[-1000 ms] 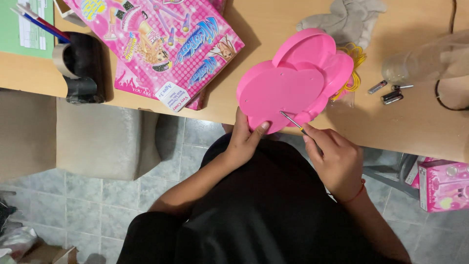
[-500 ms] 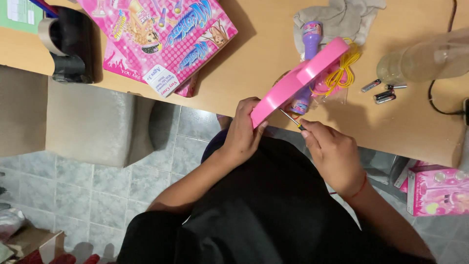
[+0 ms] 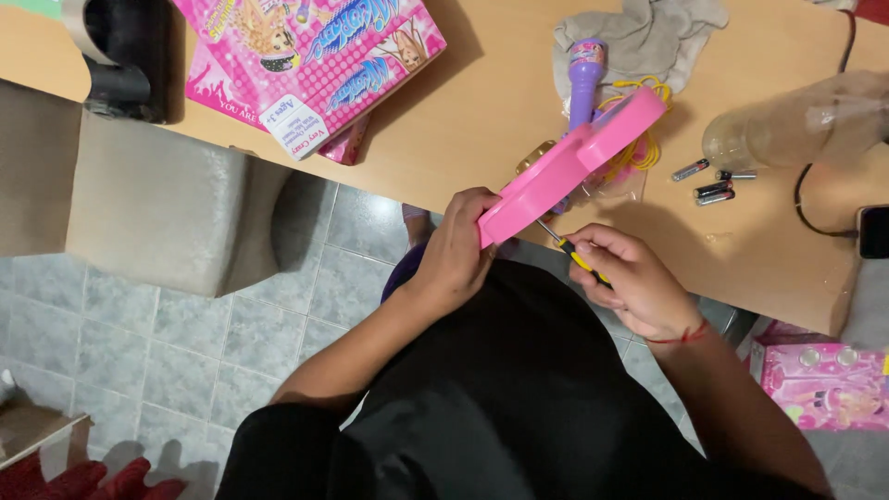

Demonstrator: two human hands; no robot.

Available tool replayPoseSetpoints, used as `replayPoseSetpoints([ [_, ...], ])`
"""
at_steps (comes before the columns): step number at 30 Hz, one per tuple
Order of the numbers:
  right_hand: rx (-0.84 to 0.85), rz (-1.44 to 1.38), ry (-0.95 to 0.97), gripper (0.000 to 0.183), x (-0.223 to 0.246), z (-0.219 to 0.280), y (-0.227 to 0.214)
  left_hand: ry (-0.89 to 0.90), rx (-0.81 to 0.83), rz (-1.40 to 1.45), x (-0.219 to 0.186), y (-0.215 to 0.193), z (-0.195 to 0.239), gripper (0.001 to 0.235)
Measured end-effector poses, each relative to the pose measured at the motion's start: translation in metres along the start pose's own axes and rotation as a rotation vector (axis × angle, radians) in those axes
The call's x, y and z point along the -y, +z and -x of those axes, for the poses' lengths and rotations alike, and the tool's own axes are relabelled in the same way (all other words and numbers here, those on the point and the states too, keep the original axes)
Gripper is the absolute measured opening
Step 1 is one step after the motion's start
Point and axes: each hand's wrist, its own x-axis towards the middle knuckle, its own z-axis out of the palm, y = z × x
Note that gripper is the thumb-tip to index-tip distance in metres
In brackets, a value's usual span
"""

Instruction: The person inserts batteries into a pink flower-shaped toy, closes the compartment, and tests the device with a purple microphone. They then remove the batteries, close the compartment again, and use a screwdriver to tighten screws on the back of the toy.

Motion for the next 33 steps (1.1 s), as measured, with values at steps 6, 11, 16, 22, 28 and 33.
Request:
replayPoseSetpoints([
  [6, 0.294, -0.66, 0.285, 0.024, -0.017, -0.008, -0.005, -0.117, -0.069, 0.063, 0.003, 0.009, 0.009, 0.039],
  [11, 0.193, -0.407, 0.008, 0.027, -0.025, 0.002, -0.008, -0.427, -0.193, 0.342, -0.003, 0.016, 0.019, 0.065],
  [16, -0.176, 0.081, -0.28, 0.019, -0.055, 0.019, -0.052, -0.602, -0.299, 0.456, 0.014, 0.026, 0.035, 0.061],
  [22, -0.761, 0.8, -0.441, 0.018, -0.1, 0.031, -0.114, -0.647, -0.456, 0.753, 0.029, 0.05, 0.042, 0.056],
  [28, -0.987, 0.902, -0.61, 0.024, -0.145, 0.029, -0.173, -0.681, -0.498, 0.88, 0.026, 0.055, 0.03, 0.052],
  [33, -1.066, 0.907, -0.74, 0.017, -0.139, 0.041, -0.193, -0.74, -0.573, 1.1, -0.002, 0.053, 0.012, 0.049],
])
